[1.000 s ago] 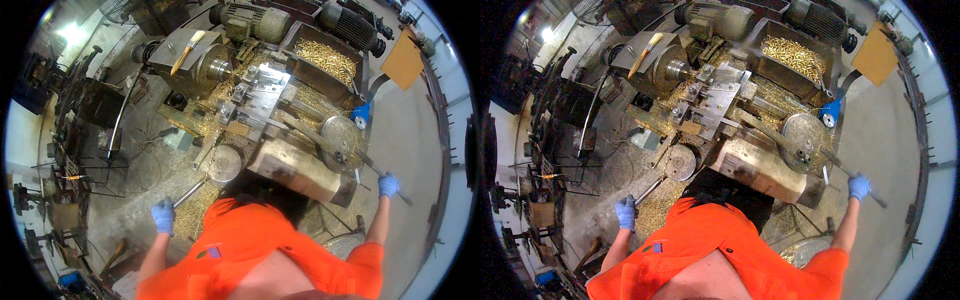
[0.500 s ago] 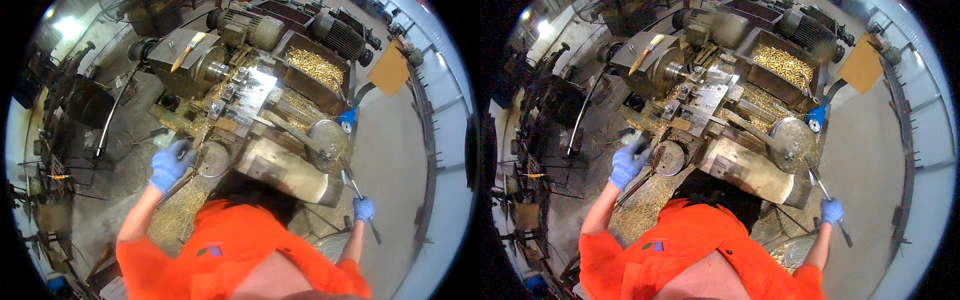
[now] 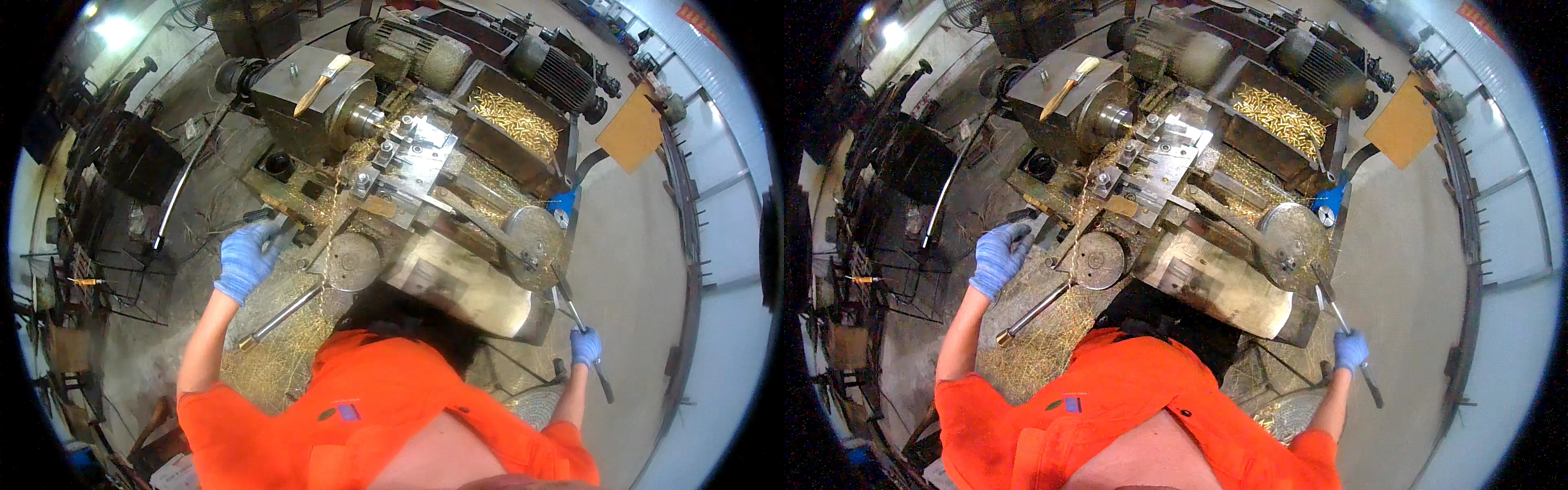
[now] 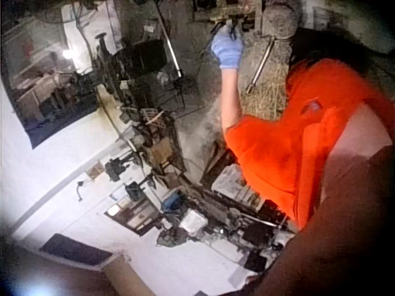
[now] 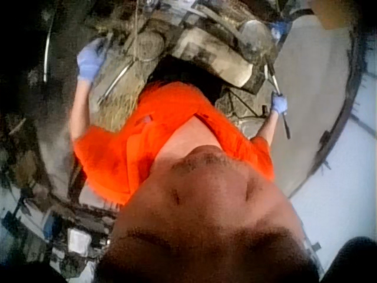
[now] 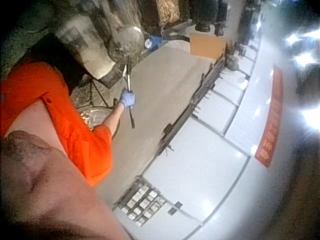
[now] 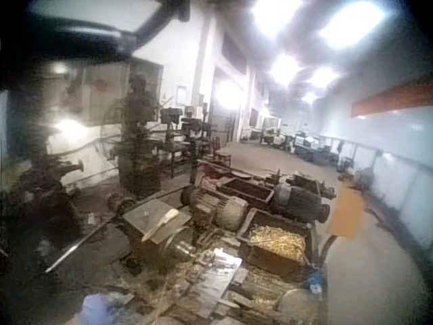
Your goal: The person operates a metal lathe to machine small brass components. They load a brass rod into the chuck, engage the cutting tool, and remove the finished part after machining. The process is repeated multiple times, with finished parts collected in a nearby basket.
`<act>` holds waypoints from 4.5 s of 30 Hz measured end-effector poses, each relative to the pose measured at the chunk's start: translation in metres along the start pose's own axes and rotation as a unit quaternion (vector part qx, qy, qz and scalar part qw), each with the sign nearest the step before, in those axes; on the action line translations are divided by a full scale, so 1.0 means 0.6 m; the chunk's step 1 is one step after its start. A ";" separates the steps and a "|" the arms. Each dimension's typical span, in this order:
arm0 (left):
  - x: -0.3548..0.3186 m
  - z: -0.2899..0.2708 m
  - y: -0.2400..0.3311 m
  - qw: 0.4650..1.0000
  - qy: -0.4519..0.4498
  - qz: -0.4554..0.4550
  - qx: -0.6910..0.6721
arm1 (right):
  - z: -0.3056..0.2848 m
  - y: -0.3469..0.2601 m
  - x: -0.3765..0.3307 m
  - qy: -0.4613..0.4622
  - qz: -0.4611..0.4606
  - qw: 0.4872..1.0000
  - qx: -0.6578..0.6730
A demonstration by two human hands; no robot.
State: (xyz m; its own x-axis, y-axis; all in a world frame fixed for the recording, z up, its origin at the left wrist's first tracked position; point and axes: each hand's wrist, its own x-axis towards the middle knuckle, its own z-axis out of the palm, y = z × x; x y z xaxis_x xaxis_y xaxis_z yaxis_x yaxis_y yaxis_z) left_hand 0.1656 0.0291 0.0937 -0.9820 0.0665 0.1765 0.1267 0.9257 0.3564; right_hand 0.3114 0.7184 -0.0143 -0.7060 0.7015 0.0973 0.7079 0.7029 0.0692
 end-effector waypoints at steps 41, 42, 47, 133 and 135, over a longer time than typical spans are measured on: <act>-0.270 0.032 -0.261 0.932 -0.298 -0.090 0.185 | 0.002 0.019 -0.011 0.003 0.007 1.000 0.022; -0.310 0.052 -0.335 0.956 -0.202 -0.209 0.033 | 0.006 0.018 -0.009 -0.007 0.010 0.999 0.037; -0.262 0.021 -0.296 0.953 -0.145 -0.266 0.007 | 0.021 0.058 -0.001 0.049 -0.052 0.997 0.027; -0.084 0.102 -0.016 0.938 -0.343 0.013 -0.053 | 0.025 0.255 -0.156 -0.126 0.133 0.975 -0.130; -0.087 0.108 -0.023 0.947 -0.316 0.037 -0.055 | 0.043 0.284 -0.176 -0.117 0.125 0.980 -0.103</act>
State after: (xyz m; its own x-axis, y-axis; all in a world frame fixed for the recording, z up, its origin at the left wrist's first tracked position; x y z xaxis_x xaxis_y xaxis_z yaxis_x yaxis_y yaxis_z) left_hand 0.2058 0.0370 0.0200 -0.8534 0.3712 -0.3661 0.1782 0.8676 0.4643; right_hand 0.5058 0.7672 -0.0382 -0.4775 0.8737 -0.0924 0.8314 0.4834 0.2741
